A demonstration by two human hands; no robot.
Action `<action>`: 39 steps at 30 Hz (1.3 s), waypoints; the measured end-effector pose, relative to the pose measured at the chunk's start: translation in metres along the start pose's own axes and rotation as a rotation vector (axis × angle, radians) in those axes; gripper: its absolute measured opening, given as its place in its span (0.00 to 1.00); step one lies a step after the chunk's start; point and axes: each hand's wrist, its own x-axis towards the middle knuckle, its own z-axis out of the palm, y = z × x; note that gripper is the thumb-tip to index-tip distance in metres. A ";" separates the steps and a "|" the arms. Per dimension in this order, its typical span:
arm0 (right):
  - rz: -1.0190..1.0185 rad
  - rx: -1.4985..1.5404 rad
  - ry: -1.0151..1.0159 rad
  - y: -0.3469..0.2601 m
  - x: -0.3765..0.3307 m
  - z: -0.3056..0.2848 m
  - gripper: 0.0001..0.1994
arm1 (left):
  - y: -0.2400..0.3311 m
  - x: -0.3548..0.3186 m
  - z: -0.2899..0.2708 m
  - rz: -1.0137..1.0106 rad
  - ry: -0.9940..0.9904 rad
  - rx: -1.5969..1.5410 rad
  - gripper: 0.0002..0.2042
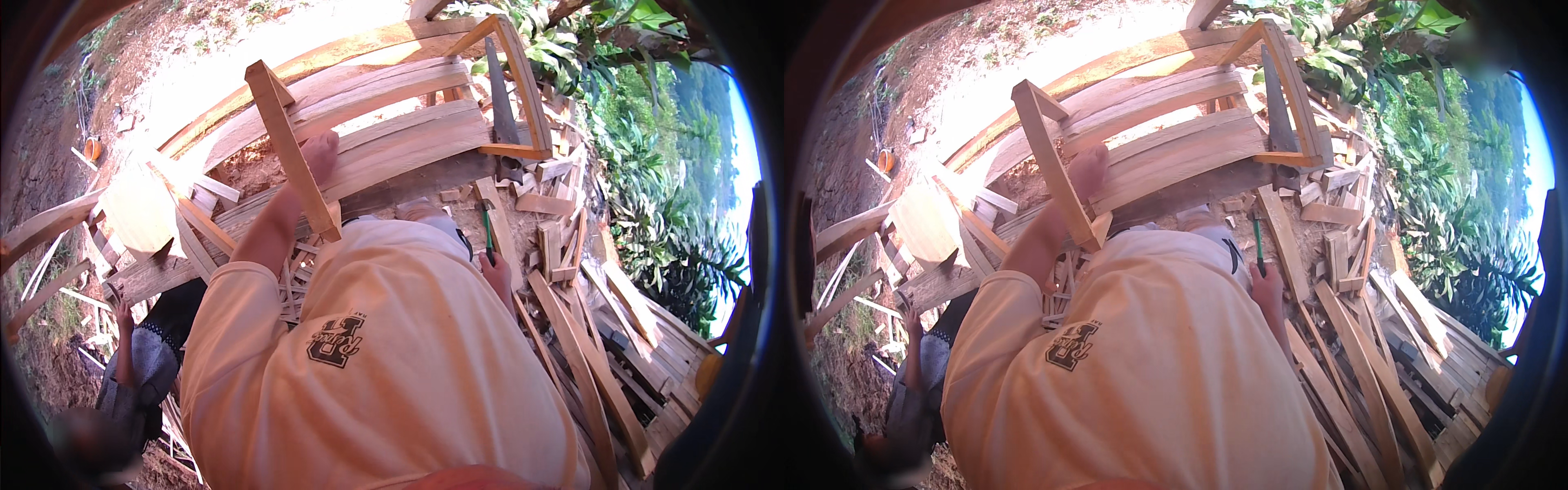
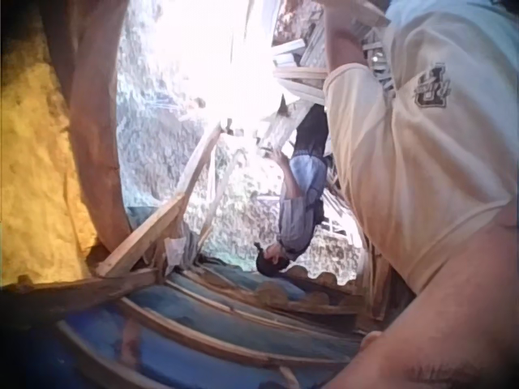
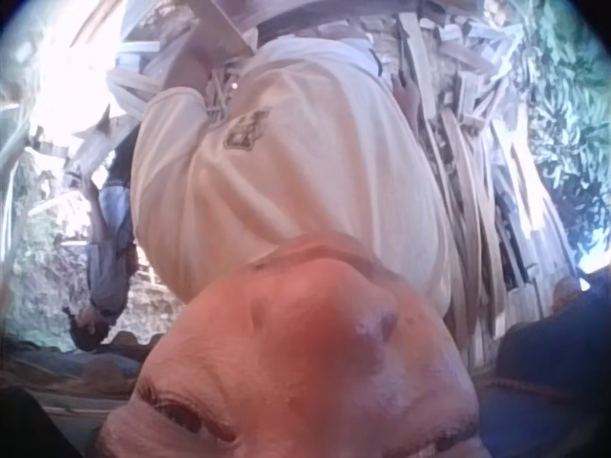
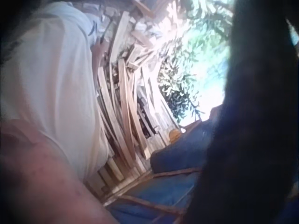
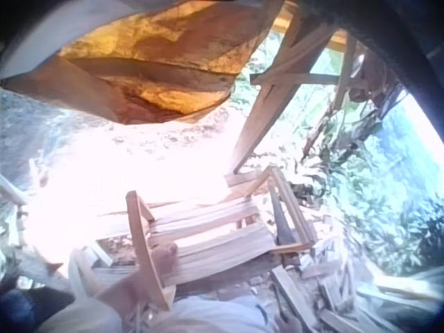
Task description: The person assembles a wooden chair frame by hand, using a hammer to drive nails into the joints. They position wooden slats and side rails, aligning them before securing them with nails. The task involves repetitive hammering and manual alignment of the wooden components.
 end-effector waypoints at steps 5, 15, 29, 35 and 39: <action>0.041 0.017 0.005 0.001 -0.006 -0.003 0.18 | -0.001 0.006 0.010 -0.151 -0.042 -0.056 0.12; 0.041 -0.069 -0.012 -0.005 -0.011 0.002 0.20 | -0.001 0.003 0.010 -0.051 0.074 -0.132 0.12; 0.020 -0.055 -0.020 -0.005 -0.003 0.003 0.19 | 0.014 0.009 -0.003 -0.174 -0.185 -0.152 0.18; 0.015 -0.048 -0.034 0.003 -0.004 0.005 0.20 | 0.023 0.014 -0.008 -0.215 -0.172 -0.086 0.18; 0.031 -0.073 -0.046 0.004 -0.003 0.009 0.20 | 0.019 0.014 0.000 -0.223 -0.133 -0.008 0.18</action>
